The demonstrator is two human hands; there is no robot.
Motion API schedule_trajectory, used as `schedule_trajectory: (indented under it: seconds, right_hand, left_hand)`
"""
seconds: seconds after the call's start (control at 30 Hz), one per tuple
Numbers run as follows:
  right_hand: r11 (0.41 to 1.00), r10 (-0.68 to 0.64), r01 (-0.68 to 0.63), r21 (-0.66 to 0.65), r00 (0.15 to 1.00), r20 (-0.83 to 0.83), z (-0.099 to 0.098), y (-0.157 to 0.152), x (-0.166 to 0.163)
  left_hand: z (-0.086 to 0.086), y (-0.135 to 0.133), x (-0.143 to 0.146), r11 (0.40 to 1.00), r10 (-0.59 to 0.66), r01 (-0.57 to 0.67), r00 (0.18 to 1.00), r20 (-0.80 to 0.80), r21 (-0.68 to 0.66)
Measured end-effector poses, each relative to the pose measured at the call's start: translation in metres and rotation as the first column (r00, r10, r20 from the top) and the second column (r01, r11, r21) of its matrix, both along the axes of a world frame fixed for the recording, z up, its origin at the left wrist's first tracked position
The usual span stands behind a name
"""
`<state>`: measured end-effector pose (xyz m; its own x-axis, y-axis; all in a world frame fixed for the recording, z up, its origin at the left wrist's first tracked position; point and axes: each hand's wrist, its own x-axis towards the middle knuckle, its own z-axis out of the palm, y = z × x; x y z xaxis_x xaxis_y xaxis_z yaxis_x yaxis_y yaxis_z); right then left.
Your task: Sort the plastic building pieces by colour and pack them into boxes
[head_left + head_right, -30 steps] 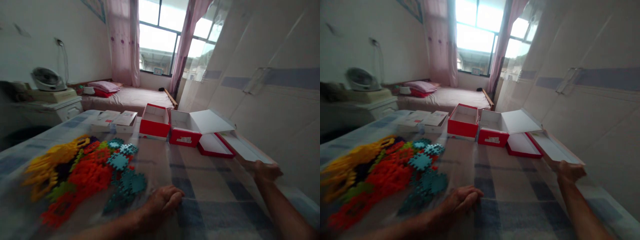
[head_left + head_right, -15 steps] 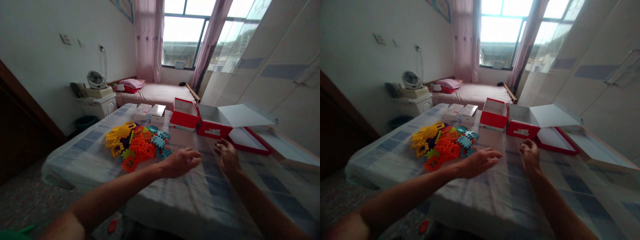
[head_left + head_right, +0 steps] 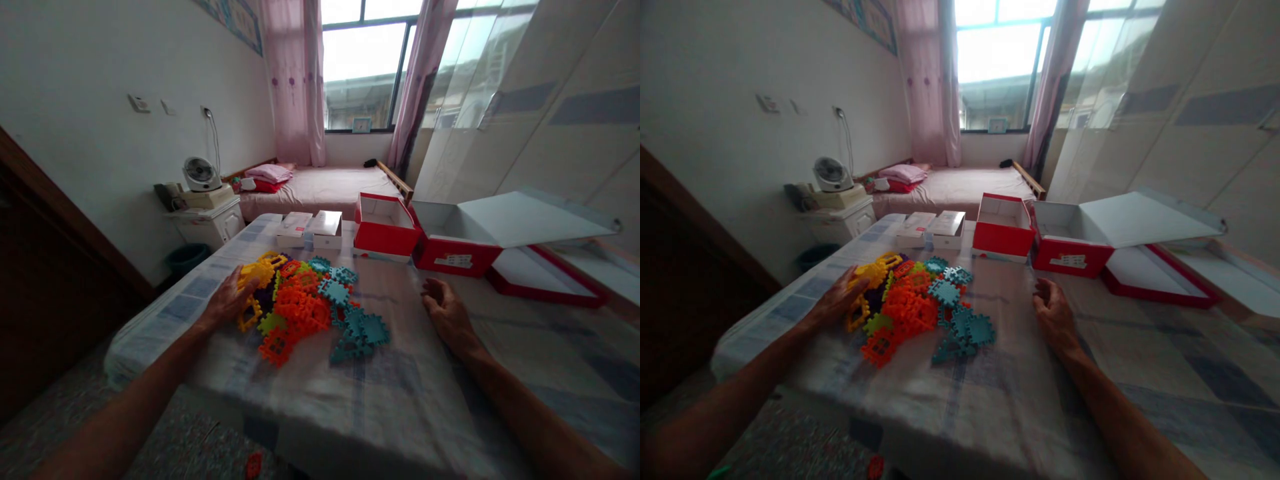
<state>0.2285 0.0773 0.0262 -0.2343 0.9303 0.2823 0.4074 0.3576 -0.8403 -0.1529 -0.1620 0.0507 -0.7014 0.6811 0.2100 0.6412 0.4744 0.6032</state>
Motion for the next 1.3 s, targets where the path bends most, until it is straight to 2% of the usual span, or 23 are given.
schedule_trajectory:
  seconds: [0.07,0.23,0.47,0.57,0.67,0.8,0.97,1.13,1.23,1.3]
  right_hand:
    - [0.999,0.003,-0.003,0.034,1.0,0.02,-0.003,0.001,0.0]
    - [0.992,0.045,-0.055,0.113,0.995,0.09,-0.003,-0.004,-0.002]
    - [0.967,0.152,-0.181,0.181,0.975,0.164,0.006,-0.019,-0.006]
    - [0.959,0.183,-0.215,0.186,0.967,0.178,0.006,-0.019,-0.006]
    - [0.957,0.192,-0.228,0.179,0.961,0.197,0.005,-0.017,-0.006]
    - [0.957,0.205,-0.243,0.158,0.953,0.224,0.005,-0.018,-0.006]
    - [0.954,0.221,-0.26,0.152,0.947,0.232,0.004,-0.019,-0.005]
    - [0.95,0.221,-0.266,0.162,0.943,0.249,0.002,-0.016,-0.005]
    - [0.954,0.217,-0.257,0.156,0.947,0.236,0.003,-0.017,-0.004]
    - [0.958,0.222,-0.254,0.133,0.95,0.219,0.005,-0.018,-0.003]
  left_hand:
    - [0.0,0.008,0.018,1.0,-0.015,0.014,0.999,0.034,0.028]
    - [0.004,0.03,0.052,0.98,-0.088,0.09,0.996,-0.02,0.18]
    - [0.013,0.055,0.079,0.964,-0.121,0.16,0.975,-0.188,0.211]
    - [0.019,0.068,0.093,0.956,-0.173,0.234,0.937,-0.303,0.177]
    - [0.024,0.081,0.106,0.953,-0.244,0.294,0.884,-0.399,0.068]
    - [0.03,0.098,0.124,0.937,-0.334,0.346,0.838,-0.432,-0.053]
    - [0.037,0.12,0.151,0.875,-0.473,0.47,0.777,-0.414,-0.117]
    - [0.034,0.144,0.19,0.804,-0.589,0.573,0.725,-0.357,-0.16]
    - [0.04,0.151,0.203,0.721,-0.675,0.688,0.672,-0.304,-0.08]
    - [0.048,0.151,0.193,0.689,-0.686,0.724,0.661,-0.305,0.017]
